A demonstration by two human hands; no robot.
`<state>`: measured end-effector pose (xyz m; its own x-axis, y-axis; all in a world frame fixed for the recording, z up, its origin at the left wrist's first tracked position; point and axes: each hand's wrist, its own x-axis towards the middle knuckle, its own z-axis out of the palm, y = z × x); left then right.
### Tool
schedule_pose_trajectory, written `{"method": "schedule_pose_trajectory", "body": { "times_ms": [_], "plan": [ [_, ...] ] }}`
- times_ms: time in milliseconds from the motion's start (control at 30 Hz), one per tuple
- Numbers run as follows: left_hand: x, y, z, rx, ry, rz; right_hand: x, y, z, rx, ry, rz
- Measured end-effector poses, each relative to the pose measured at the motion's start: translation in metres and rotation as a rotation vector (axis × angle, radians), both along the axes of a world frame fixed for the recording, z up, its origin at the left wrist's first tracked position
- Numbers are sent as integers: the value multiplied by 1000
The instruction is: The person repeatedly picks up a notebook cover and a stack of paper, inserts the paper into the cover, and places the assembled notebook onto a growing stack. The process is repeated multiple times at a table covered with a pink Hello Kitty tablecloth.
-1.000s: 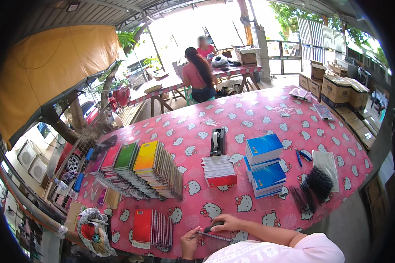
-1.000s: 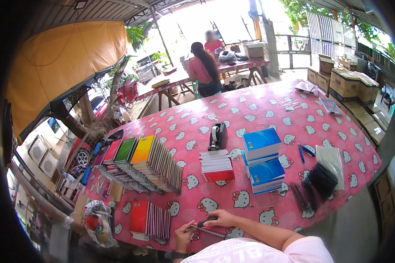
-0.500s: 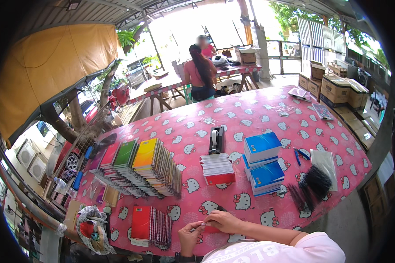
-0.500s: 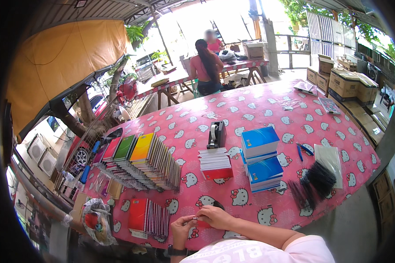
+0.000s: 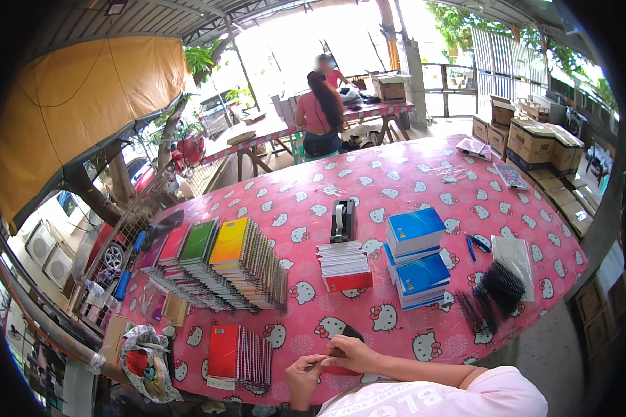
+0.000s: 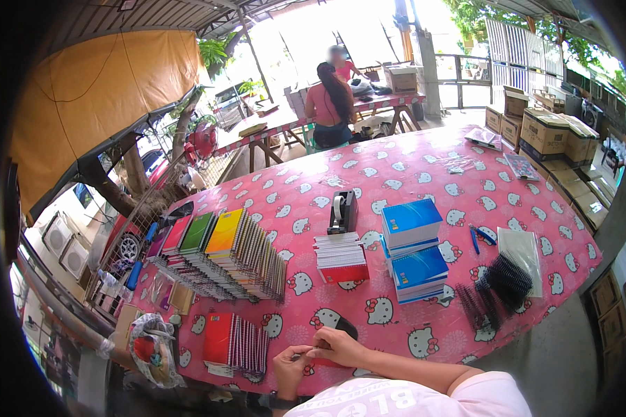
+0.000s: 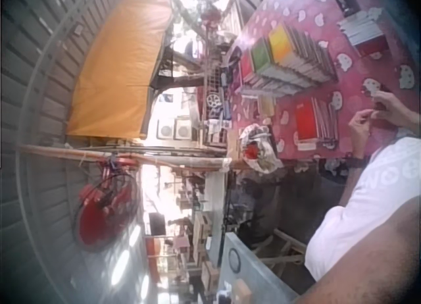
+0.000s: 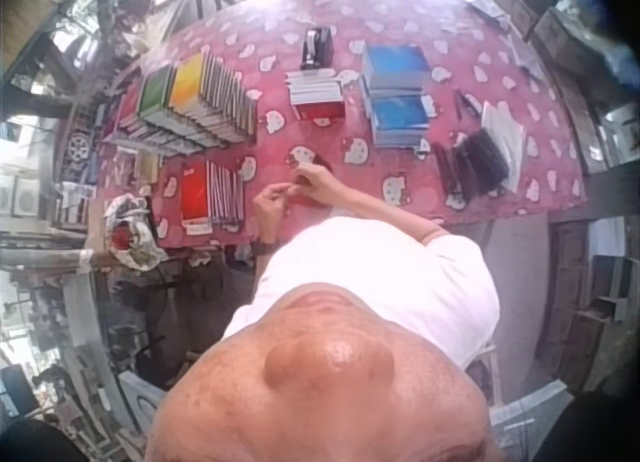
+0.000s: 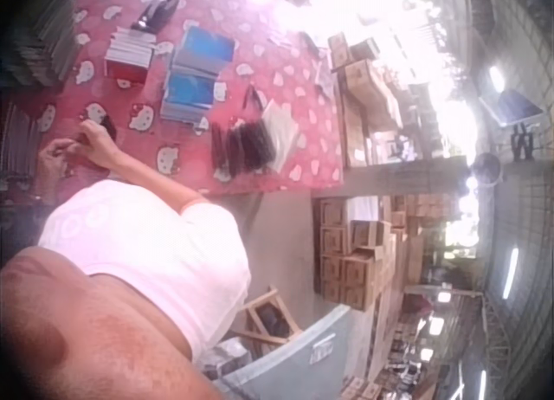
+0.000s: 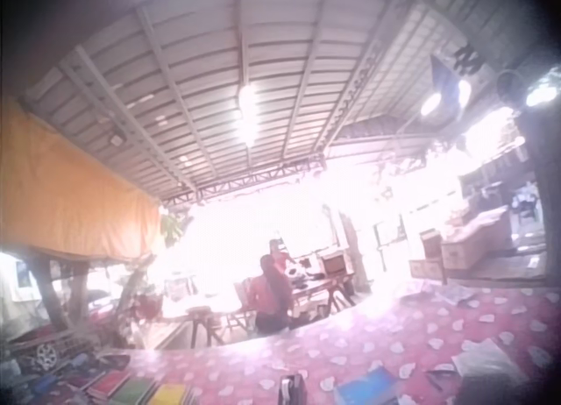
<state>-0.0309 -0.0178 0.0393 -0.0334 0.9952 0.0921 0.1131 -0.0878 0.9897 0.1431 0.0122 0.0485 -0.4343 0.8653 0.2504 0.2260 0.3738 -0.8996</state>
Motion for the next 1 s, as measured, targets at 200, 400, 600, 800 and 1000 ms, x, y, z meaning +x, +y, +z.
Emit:
{"method": "schedule_pose_trajectory", "body": {
  "times_ms": [200,400,600,800,1000],
  "plan": [
    [3,-2,10,-172,76,17,-3,0,-18,137,28,-79],
    [7,6,2,328,370,65,-7,1,-15,203,-7,-52],
    [-53,-13,34,217,250,444,-11,39,2,45,262,-283],
    [-138,-32,94,542,-135,768,44,52,0,-65,-51,-183],
    [-177,-28,124,717,11,1040,33,38,-18,18,-227,29]
  ]
}}
